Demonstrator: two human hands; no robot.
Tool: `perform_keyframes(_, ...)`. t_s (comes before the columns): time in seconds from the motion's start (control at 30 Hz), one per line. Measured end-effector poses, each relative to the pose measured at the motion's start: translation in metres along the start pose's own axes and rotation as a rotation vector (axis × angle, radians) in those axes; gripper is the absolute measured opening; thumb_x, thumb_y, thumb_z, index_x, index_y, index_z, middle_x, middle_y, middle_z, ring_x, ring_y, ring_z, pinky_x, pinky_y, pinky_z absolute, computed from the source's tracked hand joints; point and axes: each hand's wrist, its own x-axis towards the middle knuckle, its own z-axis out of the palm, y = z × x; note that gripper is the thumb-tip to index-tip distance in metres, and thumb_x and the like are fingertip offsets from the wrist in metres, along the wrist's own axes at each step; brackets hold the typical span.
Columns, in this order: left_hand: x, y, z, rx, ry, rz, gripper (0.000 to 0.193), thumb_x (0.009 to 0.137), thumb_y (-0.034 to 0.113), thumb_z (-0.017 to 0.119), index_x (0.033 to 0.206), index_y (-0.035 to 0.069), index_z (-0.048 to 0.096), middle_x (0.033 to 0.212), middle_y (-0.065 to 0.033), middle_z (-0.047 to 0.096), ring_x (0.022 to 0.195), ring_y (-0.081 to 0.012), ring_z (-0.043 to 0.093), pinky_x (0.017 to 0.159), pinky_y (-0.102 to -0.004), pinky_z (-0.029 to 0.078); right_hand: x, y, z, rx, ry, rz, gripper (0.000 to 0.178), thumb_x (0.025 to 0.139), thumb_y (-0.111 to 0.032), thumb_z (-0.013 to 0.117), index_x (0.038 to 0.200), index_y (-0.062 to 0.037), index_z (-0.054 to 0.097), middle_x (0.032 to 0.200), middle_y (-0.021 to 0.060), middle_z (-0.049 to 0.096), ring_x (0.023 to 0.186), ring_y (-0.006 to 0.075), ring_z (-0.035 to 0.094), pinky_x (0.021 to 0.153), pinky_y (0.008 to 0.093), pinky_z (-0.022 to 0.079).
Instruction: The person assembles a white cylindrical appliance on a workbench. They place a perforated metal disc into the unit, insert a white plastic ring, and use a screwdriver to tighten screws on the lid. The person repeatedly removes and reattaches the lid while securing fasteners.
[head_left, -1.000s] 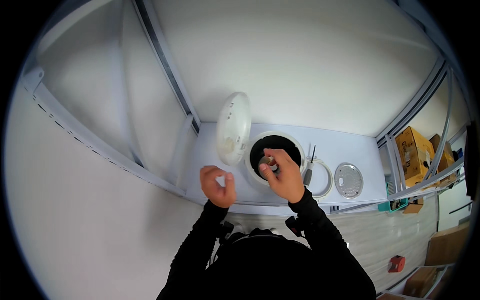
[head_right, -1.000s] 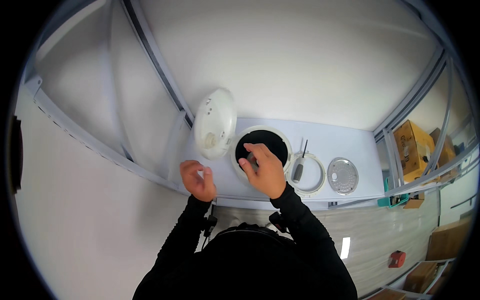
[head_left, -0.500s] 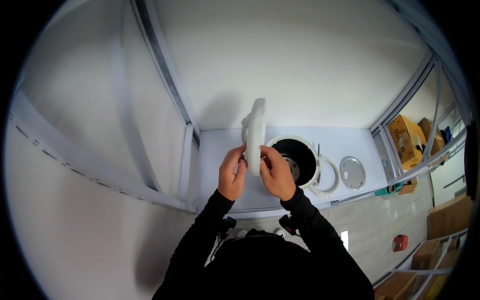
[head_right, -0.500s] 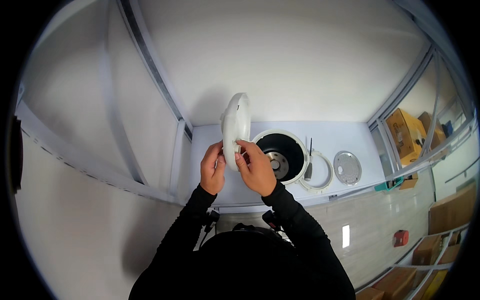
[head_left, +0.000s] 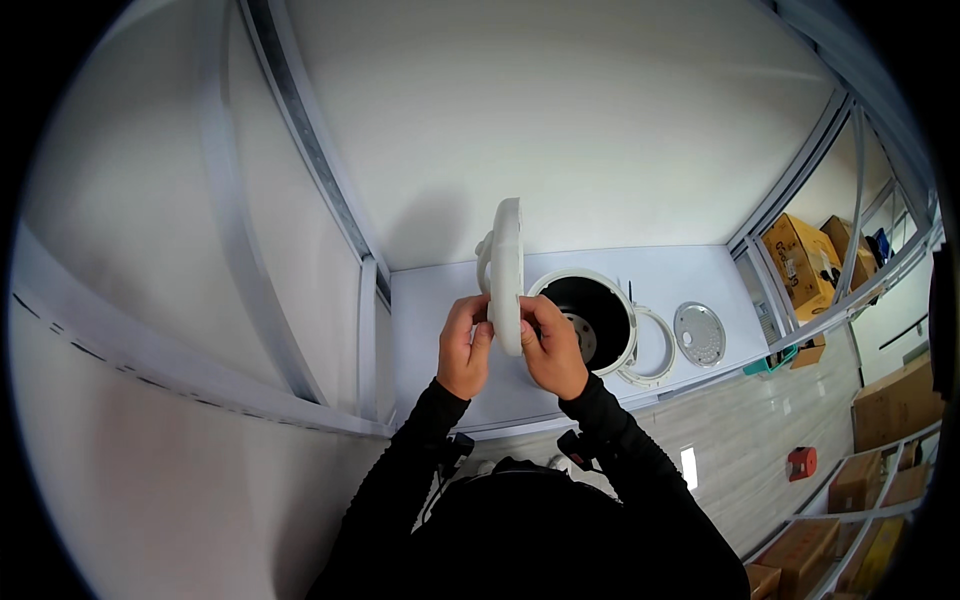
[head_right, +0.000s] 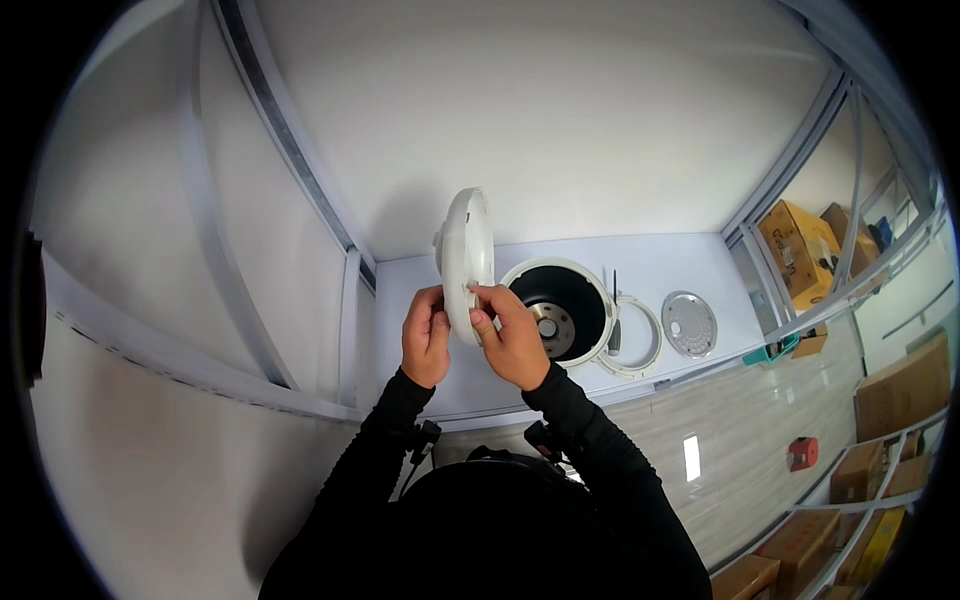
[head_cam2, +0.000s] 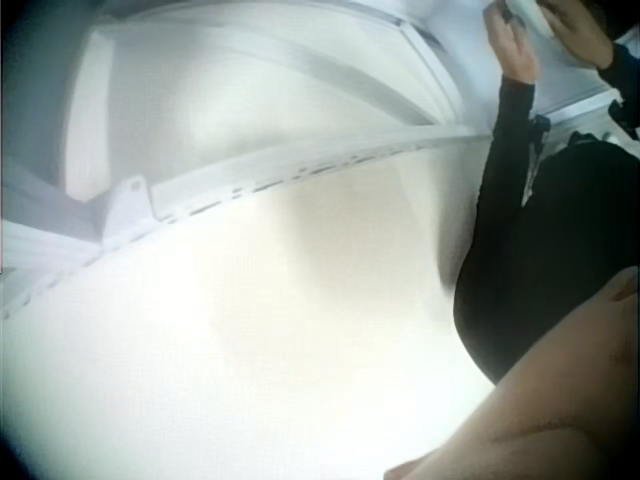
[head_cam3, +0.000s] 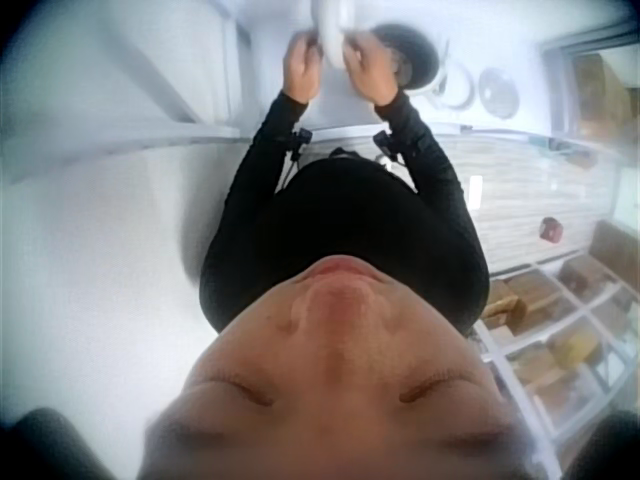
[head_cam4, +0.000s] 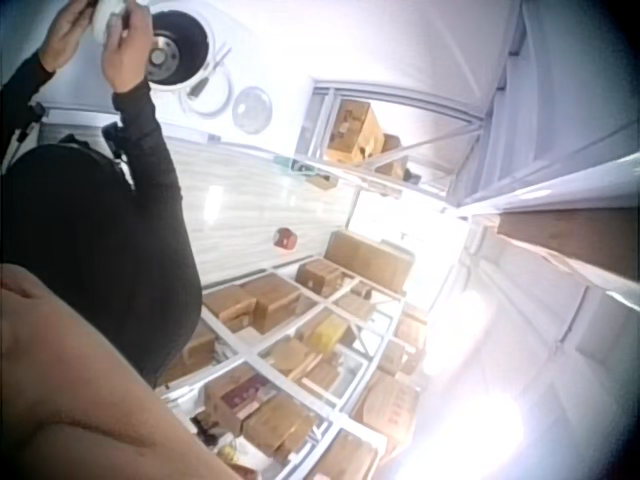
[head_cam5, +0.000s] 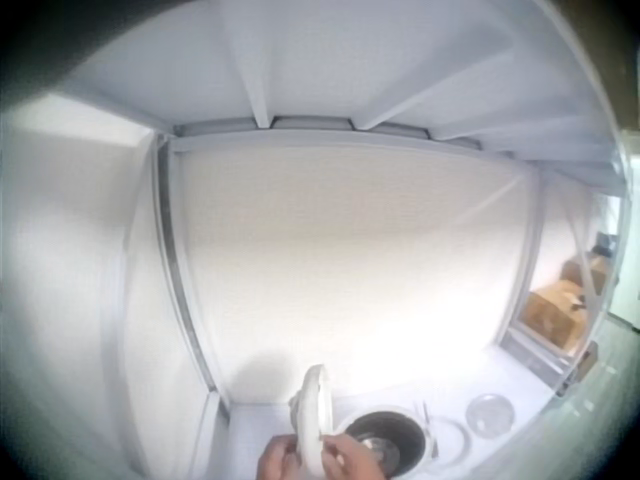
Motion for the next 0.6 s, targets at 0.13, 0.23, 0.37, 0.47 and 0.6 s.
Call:
perform_keyframes(0.13, 0.0009, 0.0002, 0.0002, 0.027, -0.004, 0.009, 0.039, 0.108, 0.028, 0.052, 0.130, -0.004, 0.057, 0.118, -0.0160, 0.061, 0.105, -0.0270, 0.064, 0.092, -0.0356, 0.051, -0.0003, 0.0026, -0.0001, 0.000, -0.004, -0.015, 0.032, 0.098, -0.013, 0.067, 0.126, 0.0009, 0.061, 0.097, 0.0142, 0.062, 0.086, 0.0274, 0.062, 0.080, 0.0365, 0.051)
perform_keyframes(0.23, 0.0010, -0.0008, 0.0006, 0.042, 0.003, 0.020, 0.039, 0.108, 0.029, 0.051, 0.129, -0.003, 0.057, 0.117, -0.0159, 0.061, 0.104, -0.0269, 0.064, 0.091, -0.0353, 0.051, -0.0002, 0.0034, 0.0006, 0.005, -0.009, -0.037, 0.032, 0.098, -0.013, 0.066, 0.127, 0.0006, 0.060, 0.098, 0.0144, 0.061, 0.086, 0.0275, 0.061, 0.080, 0.0366, 0.051)
perform_keyframes(0.37, 0.0002, 0.0049, 0.0033, 0.000, 0.018, -0.021, 0.040, 0.108, 0.031, 0.050, 0.128, -0.004, 0.057, 0.115, -0.0159, 0.061, 0.104, -0.0278, 0.064, 0.091, -0.0364, 0.051, 0.0016, 0.0008, -0.0018, -0.033, -0.022, -0.092, 0.032, 0.099, -0.013, 0.065, 0.127, 0.0000, 0.059, 0.100, 0.0154, 0.061, 0.087, 0.0282, 0.061, 0.081, 0.0370, 0.051)
perform_keyframes(0.47, -0.0009, 0.0045, 0.0049, 0.011, 0.036, -0.015, 0.040, 0.108, 0.030, 0.050, 0.128, -0.004, 0.057, 0.115, -0.0156, 0.060, 0.102, -0.0280, 0.063, 0.090, -0.0369, 0.051, 0.0026, -0.0013, -0.0033, -0.055, -0.027, -0.127, 0.032, 0.099, -0.013, 0.064, 0.128, 0.0000, 0.059, 0.101, 0.0158, 0.061, 0.087, 0.0287, 0.061, 0.081, 0.0373, 0.051)
perform_keyframes(0.6, -0.0015, 0.0004, 0.0027, 0.099, 0.036, 0.055, 0.037, 0.108, 0.026, 0.050, 0.128, -0.004, 0.056, 0.117, -0.0157, 0.059, 0.102, -0.0275, 0.063, 0.089, -0.0361, 0.051, 0.0022, -0.0057, -0.0040, -0.043, -0.033, -0.095, 0.031, 0.100, -0.014, 0.064, 0.128, 0.0000, 0.059, 0.101, 0.0157, 0.061, 0.088, 0.0288, 0.061, 0.082, 0.0376, 0.051)
